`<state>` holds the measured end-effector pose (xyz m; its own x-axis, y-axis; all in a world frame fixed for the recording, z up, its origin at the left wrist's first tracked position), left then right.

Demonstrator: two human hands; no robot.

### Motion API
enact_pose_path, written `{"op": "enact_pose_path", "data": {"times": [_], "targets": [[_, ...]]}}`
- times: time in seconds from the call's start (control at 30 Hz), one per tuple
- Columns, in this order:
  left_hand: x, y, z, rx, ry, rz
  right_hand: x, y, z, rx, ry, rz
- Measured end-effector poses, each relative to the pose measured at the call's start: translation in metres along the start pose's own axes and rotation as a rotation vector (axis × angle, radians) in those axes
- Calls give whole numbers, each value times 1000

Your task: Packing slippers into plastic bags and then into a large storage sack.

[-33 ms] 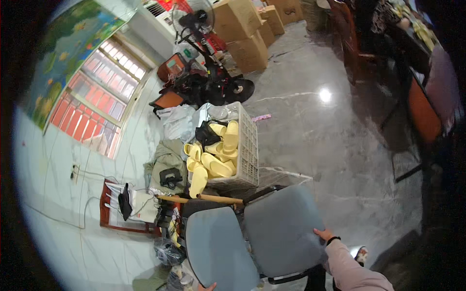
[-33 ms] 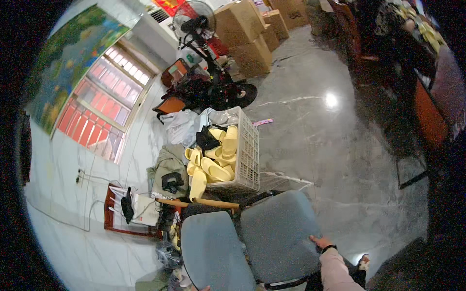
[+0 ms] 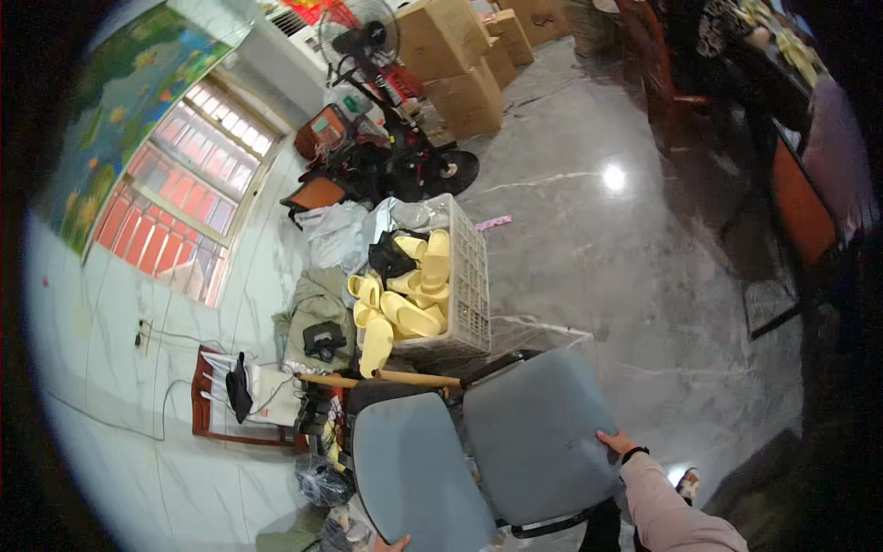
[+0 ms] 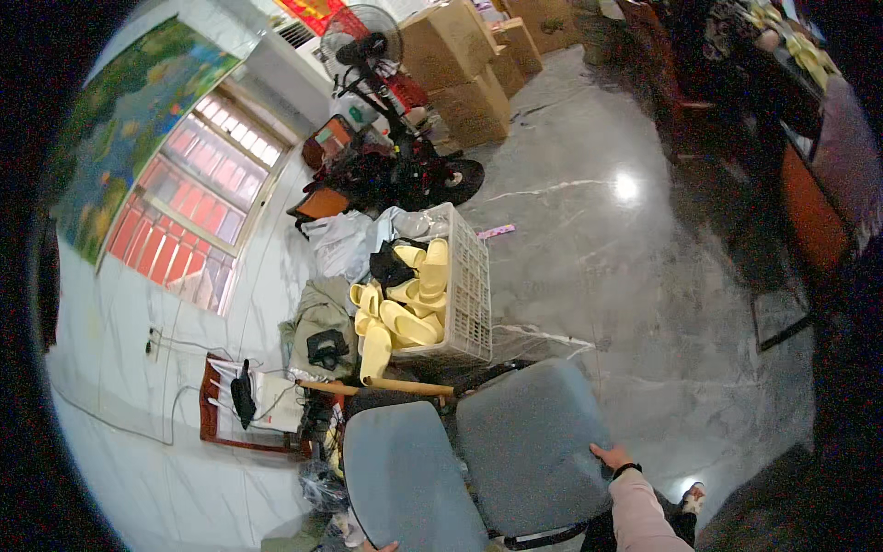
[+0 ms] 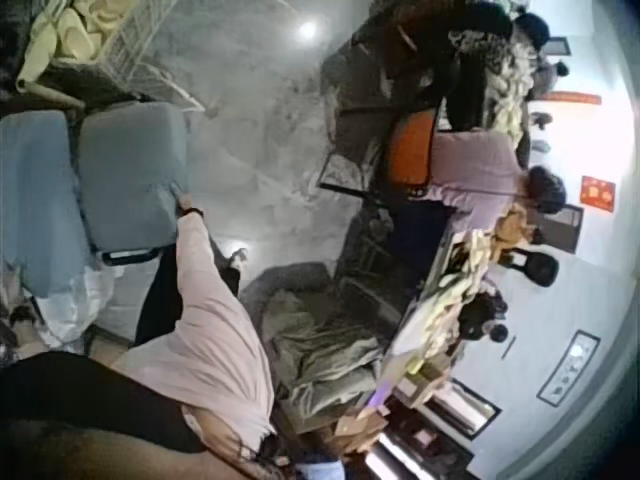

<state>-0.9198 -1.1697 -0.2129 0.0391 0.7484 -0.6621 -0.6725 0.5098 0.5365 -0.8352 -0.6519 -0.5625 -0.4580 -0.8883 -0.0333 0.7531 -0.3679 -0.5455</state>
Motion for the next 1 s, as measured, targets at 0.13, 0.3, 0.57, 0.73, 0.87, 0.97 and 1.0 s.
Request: {"op": "enact_pose_path", "data": {"times": [0.13,0.3,0.57,0.73,0.87,0.97,1.0], "targets": [[24,19,19,-77,-60,218,-14,62,-32,57,120,-127],[33,1,28,27,-33,299,-47,103,-12,-48,180,-148],[86,35,92,209,-220,114,-135,149,3,29,173,-160],[116,37,132,173,-248,32,-192,122,78,72,208,-164],[164,37,164,105,-311,7,-256,137,89,-71,159,-237],[216,70,231,215,-346,26,-321,156,115,-42,151,-352],[236,79,247,271,-410,17,-342,176,106,-11,175,-378]]}}
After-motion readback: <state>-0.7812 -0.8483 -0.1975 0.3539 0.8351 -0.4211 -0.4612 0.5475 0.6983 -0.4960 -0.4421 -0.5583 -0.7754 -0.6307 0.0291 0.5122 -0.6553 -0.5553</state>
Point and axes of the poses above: each hand's wrist, its own z-axis away from the middle knuckle, its own x-axis out of the palm, y = z × x, the point moved 7 cm from there along -z, towards the middle knuckle
